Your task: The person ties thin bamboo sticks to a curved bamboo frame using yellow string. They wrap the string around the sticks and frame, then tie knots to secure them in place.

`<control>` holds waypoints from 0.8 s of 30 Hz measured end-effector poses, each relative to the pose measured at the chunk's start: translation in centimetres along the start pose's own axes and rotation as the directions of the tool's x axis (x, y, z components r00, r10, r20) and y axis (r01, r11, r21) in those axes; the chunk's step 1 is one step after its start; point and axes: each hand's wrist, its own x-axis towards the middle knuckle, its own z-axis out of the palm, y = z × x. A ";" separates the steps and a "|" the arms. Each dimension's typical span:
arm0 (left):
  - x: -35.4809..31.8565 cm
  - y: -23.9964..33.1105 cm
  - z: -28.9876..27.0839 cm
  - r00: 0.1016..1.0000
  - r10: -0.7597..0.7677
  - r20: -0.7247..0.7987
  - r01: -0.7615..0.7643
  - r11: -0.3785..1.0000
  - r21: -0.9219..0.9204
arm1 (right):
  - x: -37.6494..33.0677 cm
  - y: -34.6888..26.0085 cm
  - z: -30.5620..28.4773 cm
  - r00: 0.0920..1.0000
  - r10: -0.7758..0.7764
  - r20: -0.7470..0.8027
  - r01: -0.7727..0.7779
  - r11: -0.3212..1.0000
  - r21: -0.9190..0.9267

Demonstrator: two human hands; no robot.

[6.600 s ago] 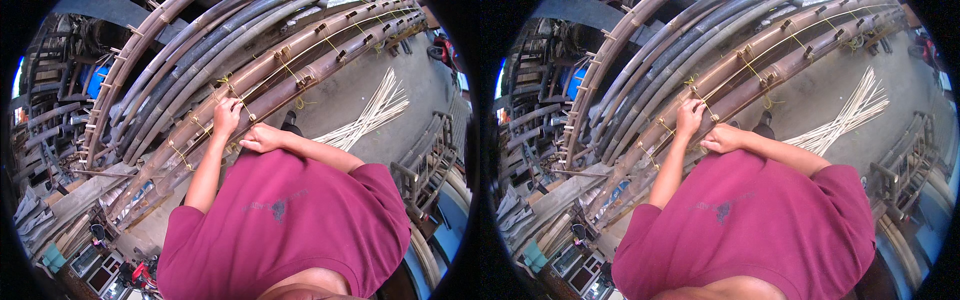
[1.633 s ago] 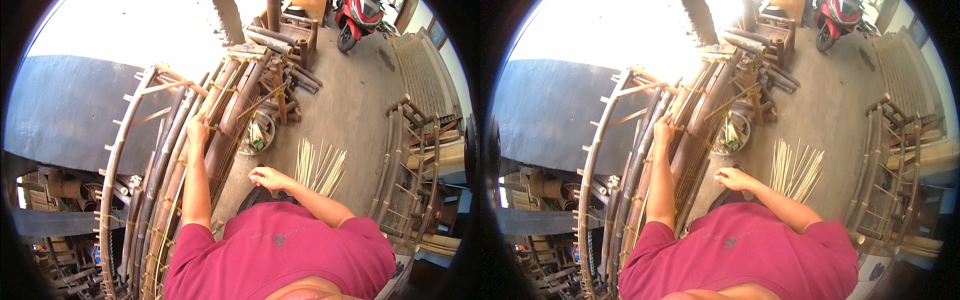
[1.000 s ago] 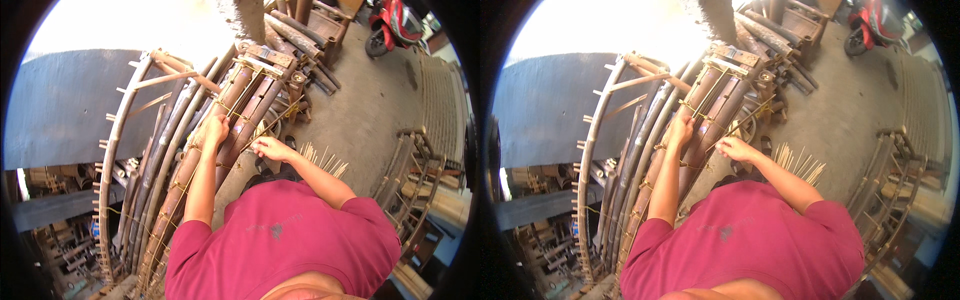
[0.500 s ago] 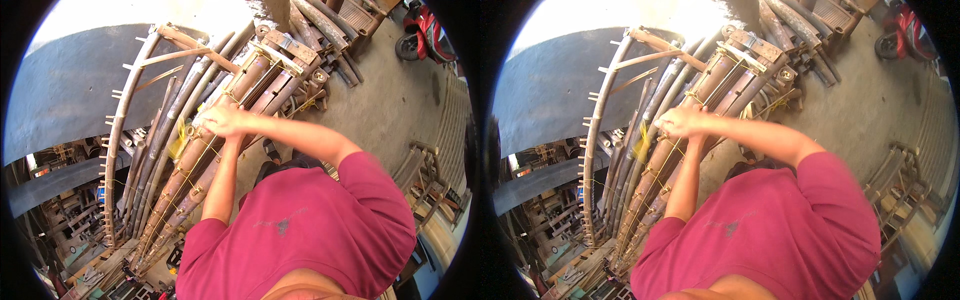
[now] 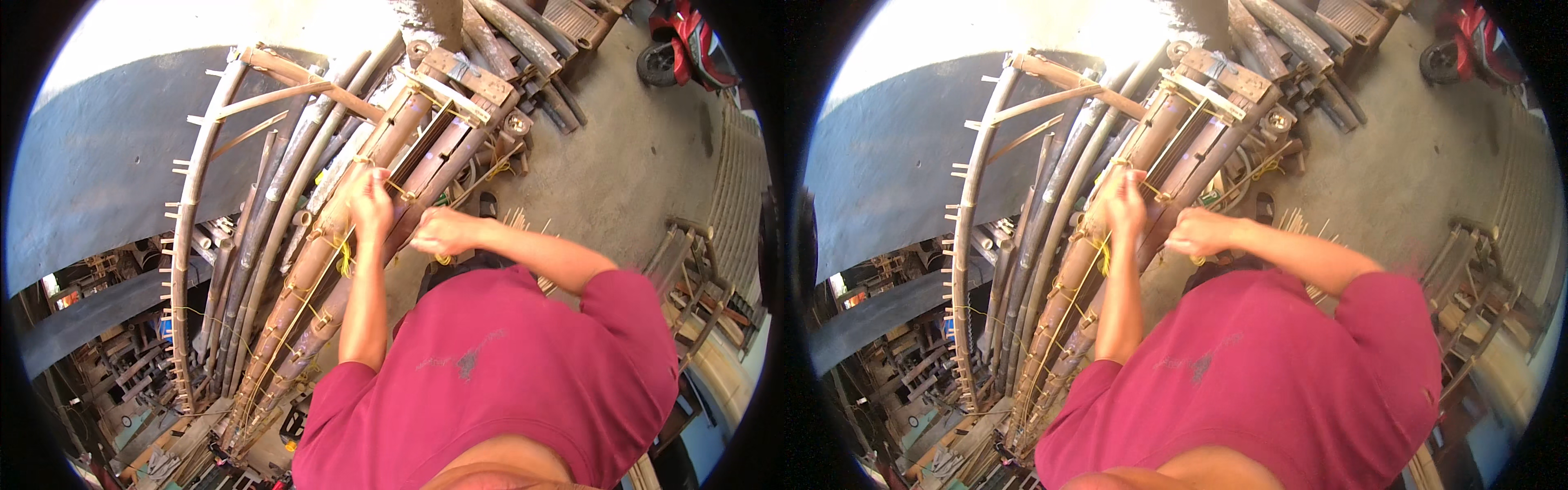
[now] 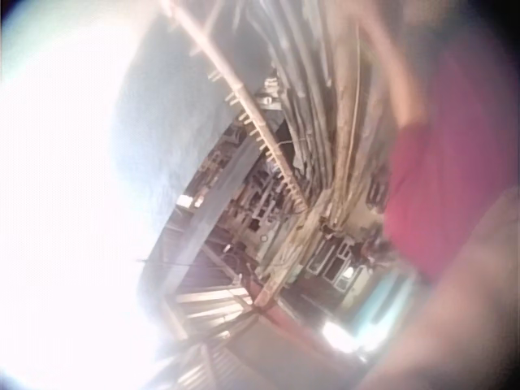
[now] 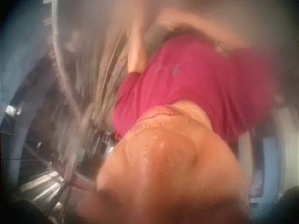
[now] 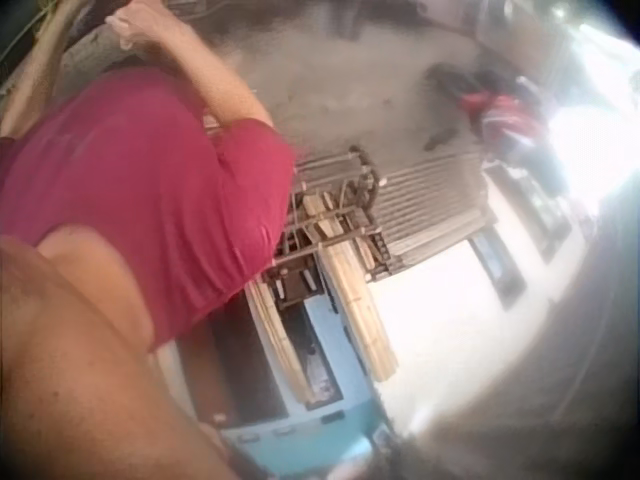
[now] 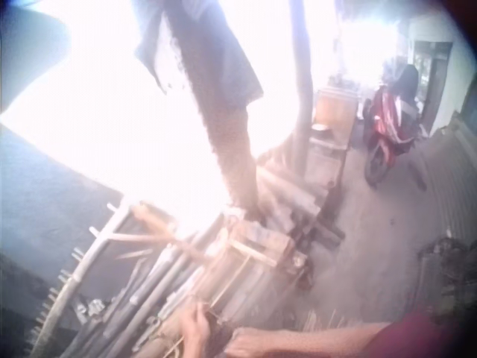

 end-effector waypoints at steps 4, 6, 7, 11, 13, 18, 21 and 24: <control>9.8 2.2 -3.6 0.978 -0.166 -0.127 0.101 0.907 -0.408 | -0.3 -1.2 -0.9 0.998 -0.013 0.060 0.026 0.975 -0.223; 12.4 -4.7 -2.6 0.971 -0.115 -0.209 0.145 0.980 0.135 | -0.1 -3.2 -2.8 0.996 -0.050 0.078 0.045 0.997 0.057; 12.0 -8.5 -2.2 0.989 -0.145 -0.002 0.133 0.907 0.400 | -0.2 -3.5 -3.8 0.998 -0.053 0.035 0.049 0.993 0.109; 14.6 0.4 -1.5 0.971 -0.197 0.133 -0.036 0.433 0.901 | -4.4 1.8 -7.0 0.859 0.306 -0.411 -0.294 0.951 0.094; 14.0 3.4 2.1 0.992 -0.097 0.079 0.016 0.723 0.691 | -7.0 8.1 -7.2 0.565 0.767 -0.304 -0.510 0.614 0.602; 6.6 7.1 12.3 0.992 -0.073 0.106 0.016 0.886 0.463 | 0.0 1.6 -14.5 -0.012 0.945 -0.327 0.633 0.261 0.729; 6.7 8.0 13.5 0.991 -0.132 0.027 0.105 0.879 0.465 | 6.3 -1.6 -14.9 0.525 0.449 -0.723 0.277 0.714 0.644; 7.0 6.0 13.1 0.995 0.018 0.095 -0.057 0.904 0.424 | 12.5 -2.2 -19.2 0.970 0.184 0.158 -0.210 0.963 0.170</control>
